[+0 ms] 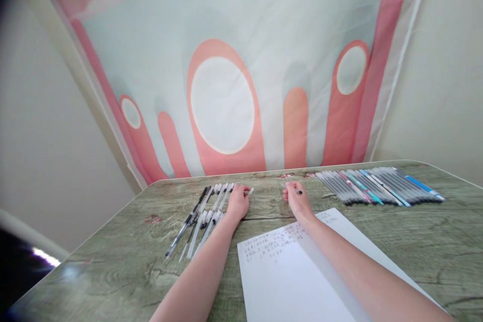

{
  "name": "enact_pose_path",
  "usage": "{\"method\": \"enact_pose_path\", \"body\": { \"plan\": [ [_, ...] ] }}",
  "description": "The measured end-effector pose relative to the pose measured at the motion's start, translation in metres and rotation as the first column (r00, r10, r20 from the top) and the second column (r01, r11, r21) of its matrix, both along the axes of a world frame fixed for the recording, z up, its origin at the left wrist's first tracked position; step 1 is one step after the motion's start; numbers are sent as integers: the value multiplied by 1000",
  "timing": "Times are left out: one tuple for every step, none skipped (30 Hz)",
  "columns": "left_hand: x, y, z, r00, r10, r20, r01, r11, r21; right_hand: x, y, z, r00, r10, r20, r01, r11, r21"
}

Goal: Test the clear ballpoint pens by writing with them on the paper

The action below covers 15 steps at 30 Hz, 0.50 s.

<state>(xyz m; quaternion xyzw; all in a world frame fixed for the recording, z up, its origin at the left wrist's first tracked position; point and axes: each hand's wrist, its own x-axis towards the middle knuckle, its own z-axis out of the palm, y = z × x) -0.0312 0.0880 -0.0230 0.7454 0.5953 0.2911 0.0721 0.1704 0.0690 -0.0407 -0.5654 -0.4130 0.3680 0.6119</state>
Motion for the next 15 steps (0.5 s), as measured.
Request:
{"method": "enact_pose_path", "body": {
  "plan": [
    [0, 0, -1, 1000, -18, -20, 19, 1000, 8, 0, 0, 0, 1000, 3, -8, -3, 1000, 0],
    [1, 0, -1, 998, -38, -46, 39, 999, 15, 1, 0, 0, 1000, 5, -16, -5, 1000, -2],
    [2, 0, -2, 996, -55, -75, 56, 998, 17, 1, 0, 1, 1000, 5, -23, -5, 1000, -5],
    [3, -1, -2, 992, -69, -106, 71, 997, 14, 1, 0, 1, 1000, 6, -29, -6, 1000, -8],
    [4, -1, -2, 988, -80, -133, 82, 997, 9, 0, 0, 1, 999, 7, -36, -7, 1000, -11],
    [5, -2, -2, 984, -87, -156, 89, 996, 4, 0, 0, 2, 999, 7, -42, -8, 1000, -13],
    [5, -2, -2, 981, -91, -172, 93, 996, 3, -1, -1, 2, 999, 10, -46, -11, 1000, -14],
    [6, -3, -2, 979, -90, -183, 92, 996, 4, -1, -1, 3, 999, 10, -47, -11, 1000, -15],
    [6, -3, -1, 978, -85, -191, 87, 996, 6, -2, -2, 3, 999, 11, -44, -12, 1000, -17],
    [6, -4, -1, 978, -75, -196, 78, 997, 8, -2, -2, 3, 999, 11, -39, -12, 1000, -18],
    [6, -4, -1, 978, -62, -200, 65, 998, 7, -2, -2, 3, 999, 13, -34, -14, 1000, -18],
    [6, -5, 0, 978, -50, -203, 52, 999, 5, -2, -2, 3, 999, 16, -28, -17, 1000, -18],
    [7, -6, 1, 978, -40, -206, 42, 999, 1, -2, -2, 3, 1000, 17, -25, -18, 1000, -18],
    [7, -6, 2, 978, -34, -208, 34, 999, -2, -2, -2, 2, 1000, 19, -24, -20, 1000, -18],
    [7, -7, 4, 977, -29, -210, 28, 1000, -6, -1, -2, 2, 1000, 23, -22, -23, 1000, -17]
  ]
}}
